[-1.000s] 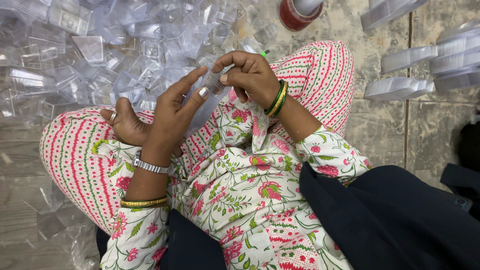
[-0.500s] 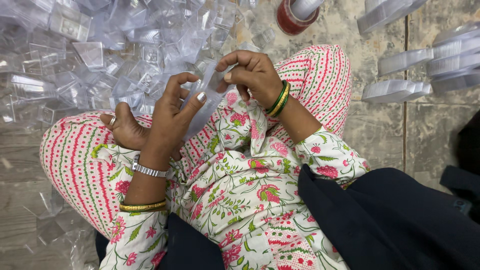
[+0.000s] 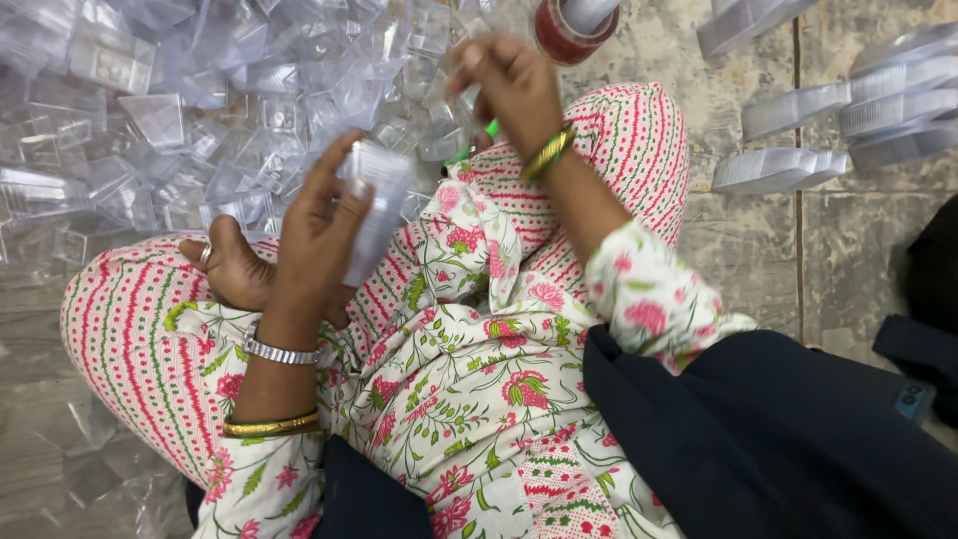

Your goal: The person sits on the floor and folds flat clear plastic box blanks by hand, pressing the sides and edges to shape each box, then sets the formed box aside with the growing pile of finished boxes around them.

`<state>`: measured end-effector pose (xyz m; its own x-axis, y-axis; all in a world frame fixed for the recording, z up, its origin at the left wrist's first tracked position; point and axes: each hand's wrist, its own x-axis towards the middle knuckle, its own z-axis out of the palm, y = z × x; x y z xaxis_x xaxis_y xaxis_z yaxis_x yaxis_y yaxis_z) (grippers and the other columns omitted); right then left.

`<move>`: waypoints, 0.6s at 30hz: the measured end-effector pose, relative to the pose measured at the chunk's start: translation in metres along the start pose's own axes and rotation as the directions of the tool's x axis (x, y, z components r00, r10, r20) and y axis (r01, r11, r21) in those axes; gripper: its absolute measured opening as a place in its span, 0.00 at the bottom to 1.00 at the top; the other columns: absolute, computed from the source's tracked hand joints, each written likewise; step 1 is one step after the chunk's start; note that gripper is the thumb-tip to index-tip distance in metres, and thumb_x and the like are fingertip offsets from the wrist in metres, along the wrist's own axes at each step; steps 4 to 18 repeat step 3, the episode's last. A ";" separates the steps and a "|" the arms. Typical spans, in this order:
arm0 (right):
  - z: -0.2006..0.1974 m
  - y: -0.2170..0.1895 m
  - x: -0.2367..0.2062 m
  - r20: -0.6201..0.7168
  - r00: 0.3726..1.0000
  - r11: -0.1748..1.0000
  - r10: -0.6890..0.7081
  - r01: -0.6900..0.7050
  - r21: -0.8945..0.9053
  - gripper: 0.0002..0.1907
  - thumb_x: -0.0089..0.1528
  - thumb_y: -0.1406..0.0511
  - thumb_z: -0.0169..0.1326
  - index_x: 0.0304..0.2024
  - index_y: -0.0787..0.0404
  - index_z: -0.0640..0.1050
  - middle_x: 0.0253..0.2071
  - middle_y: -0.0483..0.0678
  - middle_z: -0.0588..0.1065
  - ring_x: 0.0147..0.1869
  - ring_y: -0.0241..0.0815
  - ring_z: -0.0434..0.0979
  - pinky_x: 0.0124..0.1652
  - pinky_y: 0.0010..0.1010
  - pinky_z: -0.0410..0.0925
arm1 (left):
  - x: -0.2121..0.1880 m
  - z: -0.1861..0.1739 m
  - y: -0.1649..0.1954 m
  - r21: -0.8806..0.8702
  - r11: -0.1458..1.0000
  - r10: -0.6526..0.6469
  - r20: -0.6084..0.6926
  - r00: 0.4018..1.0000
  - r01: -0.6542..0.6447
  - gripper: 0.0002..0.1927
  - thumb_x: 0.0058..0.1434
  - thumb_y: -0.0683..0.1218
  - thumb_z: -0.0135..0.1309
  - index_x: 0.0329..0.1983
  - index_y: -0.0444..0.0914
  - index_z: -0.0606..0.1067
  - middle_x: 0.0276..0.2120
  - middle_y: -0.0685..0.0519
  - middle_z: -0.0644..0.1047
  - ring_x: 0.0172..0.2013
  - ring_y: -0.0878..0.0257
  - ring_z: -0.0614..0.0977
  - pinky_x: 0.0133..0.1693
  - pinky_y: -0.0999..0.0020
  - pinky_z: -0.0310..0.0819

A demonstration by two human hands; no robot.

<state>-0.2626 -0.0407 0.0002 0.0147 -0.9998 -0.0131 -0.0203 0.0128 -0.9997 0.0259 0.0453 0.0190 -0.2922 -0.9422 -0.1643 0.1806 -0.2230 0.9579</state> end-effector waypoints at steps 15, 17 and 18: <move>-0.015 0.030 0.041 0.003 0.999 0.875 0.038 -0.031 -0.483 0.12 0.63 0.63 0.59 0.48 0.61 0.82 0.37 0.47 0.84 0.35 0.37 0.80 0.34 0.28 0.72 | 0.001 0.001 0.004 -0.043 0.999 -0.025 -0.069 0.997 0.022 0.26 0.74 0.49 0.48 0.75 0.42 0.65 0.63 0.44 0.71 0.59 0.59 0.70 0.60 0.62 0.62; -0.015 0.030 0.041 0.003 0.999 0.875 0.038 -0.031 -0.483 0.12 0.63 0.63 0.59 0.48 0.61 0.82 0.37 0.47 0.84 0.35 0.37 0.80 0.34 0.28 0.72 | 0.001 0.001 0.004 -0.043 0.999 -0.025 -0.069 0.997 0.022 0.26 0.74 0.49 0.48 0.75 0.42 0.65 0.63 0.44 0.71 0.59 0.59 0.70 0.60 0.62 0.62; -0.015 0.030 0.041 0.003 0.999 0.875 0.038 -0.031 -0.483 0.12 0.63 0.63 0.59 0.48 0.61 0.82 0.37 0.47 0.84 0.35 0.37 0.80 0.34 0.28 0.72 | 0.001 0.001 0.004 -0.043 0.999 -0.025 -0.069 0.997 0.022 0.26 0.74 0.49 0.48 0.75 0.42 0.65 0.63 0.44 0.71 0.59 0.59 0.70 0.60 0.62 0.62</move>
